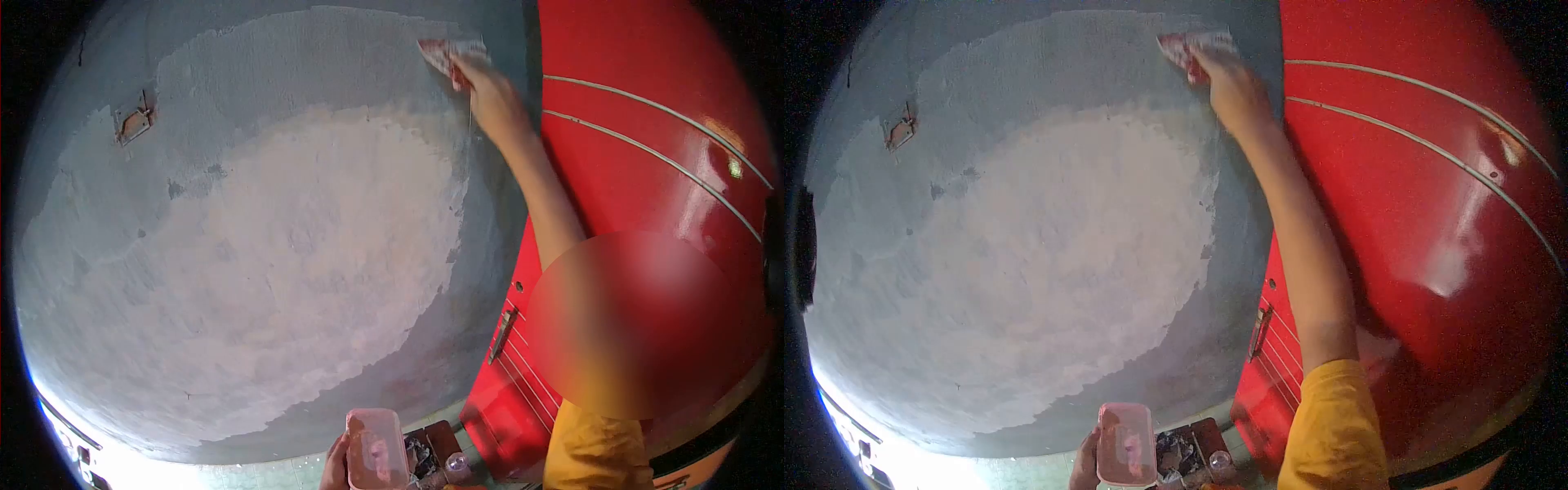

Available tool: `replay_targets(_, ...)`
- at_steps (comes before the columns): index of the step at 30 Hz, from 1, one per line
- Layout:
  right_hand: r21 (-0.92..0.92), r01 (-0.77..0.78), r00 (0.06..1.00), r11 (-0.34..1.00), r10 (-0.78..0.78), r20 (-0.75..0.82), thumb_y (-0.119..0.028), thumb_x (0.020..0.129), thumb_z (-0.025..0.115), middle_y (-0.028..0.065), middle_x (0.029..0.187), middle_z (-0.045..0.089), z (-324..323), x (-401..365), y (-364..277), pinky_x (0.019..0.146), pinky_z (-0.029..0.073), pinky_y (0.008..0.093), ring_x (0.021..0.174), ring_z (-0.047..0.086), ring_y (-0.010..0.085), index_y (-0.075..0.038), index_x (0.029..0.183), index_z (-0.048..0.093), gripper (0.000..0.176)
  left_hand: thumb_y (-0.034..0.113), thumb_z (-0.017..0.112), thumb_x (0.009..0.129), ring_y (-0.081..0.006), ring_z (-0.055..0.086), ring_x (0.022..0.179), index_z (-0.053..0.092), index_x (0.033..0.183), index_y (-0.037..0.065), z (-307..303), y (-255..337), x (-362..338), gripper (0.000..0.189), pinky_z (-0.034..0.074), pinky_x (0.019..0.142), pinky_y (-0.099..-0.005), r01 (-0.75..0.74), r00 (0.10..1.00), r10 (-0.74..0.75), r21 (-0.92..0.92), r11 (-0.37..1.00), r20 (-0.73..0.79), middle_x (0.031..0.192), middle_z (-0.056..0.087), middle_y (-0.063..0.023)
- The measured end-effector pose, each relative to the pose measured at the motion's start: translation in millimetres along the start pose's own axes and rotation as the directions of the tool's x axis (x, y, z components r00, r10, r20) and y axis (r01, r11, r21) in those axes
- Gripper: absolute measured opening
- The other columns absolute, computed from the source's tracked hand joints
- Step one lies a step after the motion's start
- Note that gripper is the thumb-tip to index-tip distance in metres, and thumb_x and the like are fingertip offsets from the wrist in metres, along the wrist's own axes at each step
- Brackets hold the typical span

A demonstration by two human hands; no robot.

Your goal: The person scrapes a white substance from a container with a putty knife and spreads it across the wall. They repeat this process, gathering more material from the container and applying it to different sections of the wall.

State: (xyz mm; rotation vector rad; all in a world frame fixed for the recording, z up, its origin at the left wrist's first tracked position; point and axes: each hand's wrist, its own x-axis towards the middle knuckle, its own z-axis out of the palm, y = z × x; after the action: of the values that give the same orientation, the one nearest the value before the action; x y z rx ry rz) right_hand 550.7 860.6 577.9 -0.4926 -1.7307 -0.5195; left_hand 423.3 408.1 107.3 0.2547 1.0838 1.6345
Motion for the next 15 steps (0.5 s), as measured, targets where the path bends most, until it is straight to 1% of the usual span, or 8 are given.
replay_targets(3,0.181,-0.059,0.992,0.982,0.037,0.121,-0.005,0.097,0.051,0.0206,0.118,0.070,11.2,-91.1,-18.6,0.091,0.055,0.0472,0.107,0.068,0.0387,-0.016,0.135,0.065,0.041,0.033,0.052,0.106,-0.0196,0.059,0.122,0.053,0.141,0.000,-7.4,-3.3,3.1,0.049,0.046,0.104,-0.0342,0.002,1.000,-0.002,-0.011,1.000,-0.006,0.134,0.061,-0.0097)
replay_targets(5,0.196,0.010,0.996,0.980,-0.028,0.090,0.005,0.091,0.050,0.0192,0.118,0.070,6.6,-152.8,-39.6,0.090,0.054,0.0464,0.109,0.068,0.0355,-0.009,0.133,0.065,0.047,0.033,0.052,0.106,-0.0195,0.059,0.121,0.053,0.141,0.000,-16.7,-2.5,0.0,0.048,0.047,0.104,-0.0341,-0.004,1.000,0.004,-0.012,1.000,-0.012,0.133,0.062,-0.0097)
replay_targets(8,0.283,-0.123,0.947,0.951,0.027,0.320,0.004,0.091,0.051,0.0172,0.120,0.070,-19.4,-168.6,-58.4,0.090,0.054,0.0453,0.110,0.067,0.0347,-0.010,0.130,0.066,0.044,0.033,0.052,0.106,-0.0193,0.060,0.119,0.053,0.141,0.000,-26.7,1.7,-0.9,0.048,0.048,0.102,-0.0338,0.000,1.000,0.000,-0.014,1.000,0.001,0.132,0.062,-0.0095)
replay_targets(10,0.154,-0.042,0.982,0.987,0.013,0.189,0.003,0.091,0.052,0.0162,0.119,0.070,-30.6,-127.4,-56.1,0.088,0.054,0.0452,0.109,0.067,0.0361,-0.010,0.127,0.067,0.041,0.032,0.053,0.106,-0.0192,0.061,0.118,0.053,0.140,-0.001,-29.8,0.4,2.4,0.048,0.048,0.102,-0.0337,0.009,1.000,-0.009,-0.026,1.000,0.013,0.131,0.063,-0.0094)
replay_targets(12,0.070,-0.134,0.969,0.989,0.116,0.219,0.003,0.091,0.053,0.0171,0.122,0.069,-46.4,-59.4,-53.3,0.088,0.054,0.0461,0.109,0.065,0.0392,-0.011,0.128,0.066,0.042,0.032,0.053,0.106,-0.0190,0.061,0.118,0.053,0.140,-0.001,-28.3,0.3,1.2,0.048,0.049,0.101,-0.0335,0.000,1.000,0.000,-0.025,1.000,0.018,0.130,0.063,-0.0093)
replay_targets(13,0.111,0.029,0.999,0.993,-0.032,0.027,0.003,0.091,0.052,0.0176,0.123,0.068,-32.4,-28.5,-31.6,0.088,0.054,0.0465,0.108,0.064,0.0403,-0.012,0.131,0.065,0.044,0.032,0.053,0.105,-0.0190,0.061,0.117,0.053,0.140,-0.001,-26.4,0.5,2.1,0.047,0.049,0.101,-0.0335,-0.003,1.000,0.004,-0.024,1.000,0.018,0.129,0.064,-0.0093)
replay_targets(14,0.117,0.195,0.970,0.974,-0.173,-0.172,0.003,0.092,0.051,0.0180,0.124,0.067,-21.6,-7.0,-13.7,0.089,0.053,0.0470,0.108,0.063,0.0414,-0.013,0.133,0.063,0.046,0.032,0.052,0.106,-0.0188,0.061,0.118,0.053,0.140,-0.001,-19.7,6.2,-3.1,0.047,0.048,0.101,-0.0334,-0.028,0.999,0.028,-0.003,1.000,0.015,0.130,0.063,-0.0094)
replay_targets(15,0.123,0.186,0.976,0.975,-0.168,-0.141,0.003,0.093,0.051,0.0183,0.125,0.066,-13.9,-4.9,-8.8,0.090,0.053,0.0470,0.108,0.064,0.0412,-0.013,0.134,0.063,0.046,0.031,0.052,0.106,-0.0187,0.060,0.119,0.053,0.140,-0.001,-13.0,11.9,-8.3,0.047,0.048,0.102,-0.0333,-0.053,0.999,0.053,0.019,0.998,0.012,0.130,0.063,-0.0094)
